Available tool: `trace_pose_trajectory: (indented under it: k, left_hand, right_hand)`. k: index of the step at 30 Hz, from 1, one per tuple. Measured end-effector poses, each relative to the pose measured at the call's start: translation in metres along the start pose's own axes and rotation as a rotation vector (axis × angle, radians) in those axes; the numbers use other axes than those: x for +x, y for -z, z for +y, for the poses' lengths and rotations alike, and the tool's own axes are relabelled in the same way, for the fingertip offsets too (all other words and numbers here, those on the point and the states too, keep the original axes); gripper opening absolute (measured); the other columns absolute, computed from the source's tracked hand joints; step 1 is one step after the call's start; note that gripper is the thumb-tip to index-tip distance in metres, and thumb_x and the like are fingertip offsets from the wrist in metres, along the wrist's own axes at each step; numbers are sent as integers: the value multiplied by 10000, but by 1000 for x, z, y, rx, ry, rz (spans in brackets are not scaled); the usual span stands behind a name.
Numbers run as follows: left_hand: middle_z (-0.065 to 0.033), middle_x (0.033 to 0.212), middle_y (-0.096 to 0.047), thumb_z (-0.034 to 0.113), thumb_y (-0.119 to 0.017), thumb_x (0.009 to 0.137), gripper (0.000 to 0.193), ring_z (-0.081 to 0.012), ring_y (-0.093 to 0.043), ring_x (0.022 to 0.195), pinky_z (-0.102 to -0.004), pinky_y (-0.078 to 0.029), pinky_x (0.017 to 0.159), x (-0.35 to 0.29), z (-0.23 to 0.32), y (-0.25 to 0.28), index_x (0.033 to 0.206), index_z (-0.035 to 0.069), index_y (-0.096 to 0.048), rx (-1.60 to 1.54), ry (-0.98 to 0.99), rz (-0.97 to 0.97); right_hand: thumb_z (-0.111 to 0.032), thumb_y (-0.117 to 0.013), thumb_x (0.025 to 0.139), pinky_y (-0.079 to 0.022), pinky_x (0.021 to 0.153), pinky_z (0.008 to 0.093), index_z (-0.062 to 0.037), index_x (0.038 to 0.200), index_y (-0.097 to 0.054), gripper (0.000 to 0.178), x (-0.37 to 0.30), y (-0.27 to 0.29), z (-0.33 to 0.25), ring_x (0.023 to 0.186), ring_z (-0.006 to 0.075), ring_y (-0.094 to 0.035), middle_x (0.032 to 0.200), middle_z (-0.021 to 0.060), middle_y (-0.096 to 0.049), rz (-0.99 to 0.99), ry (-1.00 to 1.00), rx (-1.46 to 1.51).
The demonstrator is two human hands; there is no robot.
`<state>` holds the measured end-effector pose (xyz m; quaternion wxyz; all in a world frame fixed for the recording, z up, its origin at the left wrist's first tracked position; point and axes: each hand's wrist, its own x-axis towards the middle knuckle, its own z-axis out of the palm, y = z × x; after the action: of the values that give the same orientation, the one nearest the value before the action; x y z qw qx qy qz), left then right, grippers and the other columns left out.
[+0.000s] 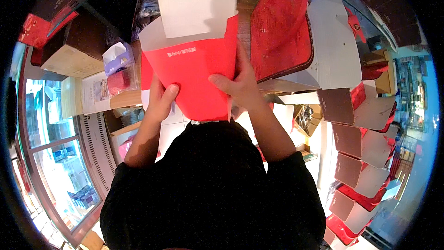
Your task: The person assembles red cardboard boxes by hand. They fold the flaps of the flat-packed boxes into a rectangular shape and place the finished boxes into a larger container. The process is repeated for multiple units.
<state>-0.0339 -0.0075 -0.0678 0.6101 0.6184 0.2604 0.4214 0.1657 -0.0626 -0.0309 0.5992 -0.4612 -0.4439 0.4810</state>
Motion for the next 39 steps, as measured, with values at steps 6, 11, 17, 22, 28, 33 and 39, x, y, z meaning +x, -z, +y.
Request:
trace_pose_trajectory:
  k: [6, 11, 17, 22, 28, 33, 39]
  left_hand:
    - [-164, 1308, -370, 217, -719, 777, 893, -231, -461, 1171, -373, -447, 933, 24, 40, -7, 1413, 37, -118, -18, -253, 86]
    - [-160, 1281, -382, 188, -751, 736, 827, -241, -465, 1167, -373, -444, 934, 24, 43, -3, 1354, 31, -224, 30, -225, 79]
    - [-151, 1222, -380, 209, -792, 683, 775, -238, -456, 1127, -370, -416, 937, 23, 34, 2, 1268, 38, -314, 122, -278, 58]
    - [-150, 1203, -382, 281, -822, 639, 812, -263, -427, 1148, -383, -371, 969, 25, 29, 12, 1248, 43, -341, 283, -332, 57]
    - [-146, 1191, -396, 310, -835, 622, 808, -264, -440, 1129, -390, -365, 968, 25, 31, 11, 1223, 45, -364, 288, -371, 39]
    - [-141, 1153, -438, 293, -839, 619, 790, -257, -468, 1087, -383, -385, 942, 32, 35, 8, 1208, 50, -371, 325, -447, 14]
    - [-133, 1120, -476, 283, -830, 633, 759, -247, -477, 1059, -375, -394, 923, 34, 40, 3, 1197, 48, -380, 285, -430, -25]
  right_hand:
    - [-143, -753, 688, -349, 1016, 380, -19, 1455, -137, 992, -1, -9, -2, 1261, 232, -384, 1400, 153, -331, -32, 197, -9]
    - [-184, -779, 669, -354, 1017, 406, -41, 1459, -154, 1017, -3, -1, -14, 1288, 269, -367, 1446, 151, -270, -124, 307, -153]
    - [-250, -817, 627, -402, 974, 413, -83, 1443, -218, 1026, 0, 13, -19, 1262, 274, -398, 1406, 138, -329, -193, 352, -286]
    - [-292, -837, 611, -408, 970, 412, -89, 1419, -264, 1011, 2, 11, -38, 1254, 258, -402, 1371, 134, -359, -274, 335, -374]
    - [-269, -819, 623, -394, 979, 414, -107, 1402, -308, 945, 3, 20, -41, 1232, 252, -417, 1347, 120, -377, -286, 379, -311]
    - [-242, -799, 652, -396, 977, 393, -100, 1354, -369, 836, 2, 20, -51, 1207, 247, -435, 1303, 108, -408, -303, 357, -325]
    - [-166, -767, 665, -424, 923, 338, -87, 1249, -456, 666, 4, 23, -47, 1115, 214, -490, 1171, 89, -470, -284, 343, -356]
